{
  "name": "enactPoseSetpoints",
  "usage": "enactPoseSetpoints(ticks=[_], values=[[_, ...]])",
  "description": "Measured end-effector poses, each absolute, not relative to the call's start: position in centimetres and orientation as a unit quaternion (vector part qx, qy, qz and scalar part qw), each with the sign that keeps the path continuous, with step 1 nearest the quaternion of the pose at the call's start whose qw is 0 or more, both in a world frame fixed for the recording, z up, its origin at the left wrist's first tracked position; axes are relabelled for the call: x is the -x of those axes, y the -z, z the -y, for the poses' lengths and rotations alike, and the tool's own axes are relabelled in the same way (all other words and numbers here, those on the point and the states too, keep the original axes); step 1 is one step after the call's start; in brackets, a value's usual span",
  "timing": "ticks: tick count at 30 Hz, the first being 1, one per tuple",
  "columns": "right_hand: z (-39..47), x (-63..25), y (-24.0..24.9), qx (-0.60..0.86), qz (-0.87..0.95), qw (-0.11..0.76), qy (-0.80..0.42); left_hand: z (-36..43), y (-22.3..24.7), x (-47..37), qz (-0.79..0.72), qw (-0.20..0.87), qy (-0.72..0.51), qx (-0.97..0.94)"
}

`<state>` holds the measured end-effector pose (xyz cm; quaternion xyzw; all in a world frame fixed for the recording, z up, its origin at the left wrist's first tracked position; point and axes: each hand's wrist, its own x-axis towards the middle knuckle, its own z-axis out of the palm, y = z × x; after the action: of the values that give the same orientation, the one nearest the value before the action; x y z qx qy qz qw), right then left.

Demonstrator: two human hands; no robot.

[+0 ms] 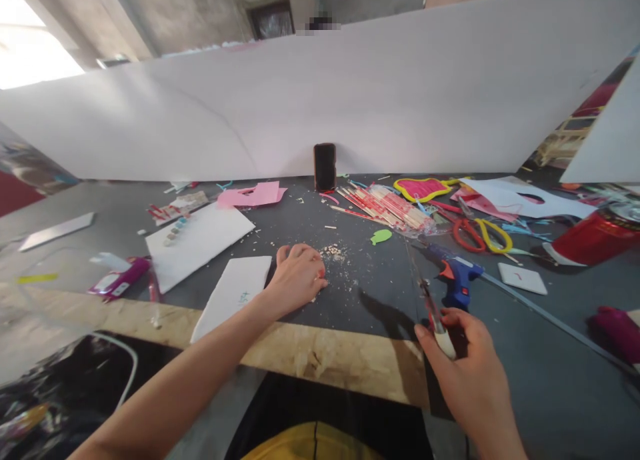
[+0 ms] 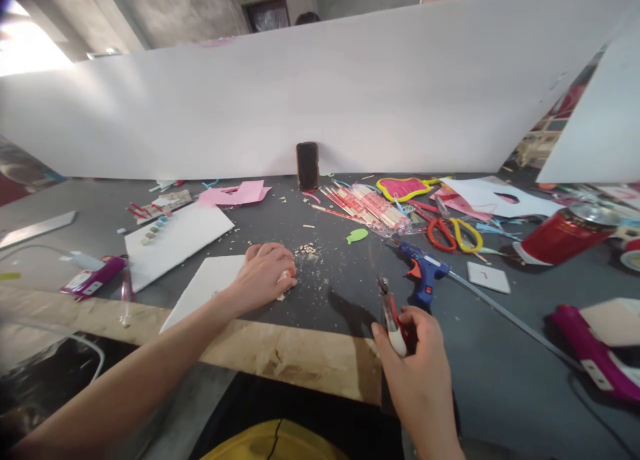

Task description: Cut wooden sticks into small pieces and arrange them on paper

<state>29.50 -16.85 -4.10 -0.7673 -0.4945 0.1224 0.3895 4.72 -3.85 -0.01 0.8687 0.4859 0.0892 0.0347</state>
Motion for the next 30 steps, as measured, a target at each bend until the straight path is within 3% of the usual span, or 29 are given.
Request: enactPoseSetpoints(ticks=[12, 19, 26, 30], values=[[16.9, -29.6, 3.3, 0.742, 0.565, 0.34, -0.12, 5.4, 0.2, -5.4, -0.464, 0.073, -0.134, -0.873], [17.2, -29.3, 0.7, 0.723, 0.615, 0.232, -0.211, 6.3, -0.9, -6.6, -0.444, 0.159, -0.187, -0.862], [17.1, -28.1, -0.4, 0.666, 0.651, 0.213, -0.295, 7.3, -0.5, -7.0, -0.431, 0.233, -0.24, -0.838], [17.0, -27.5, -0.5, 0.652, 0.679, 0.214, -0.262, 7.4, -0.2, -6.5, -0.423, 0.259, -0.258, -0.829]])
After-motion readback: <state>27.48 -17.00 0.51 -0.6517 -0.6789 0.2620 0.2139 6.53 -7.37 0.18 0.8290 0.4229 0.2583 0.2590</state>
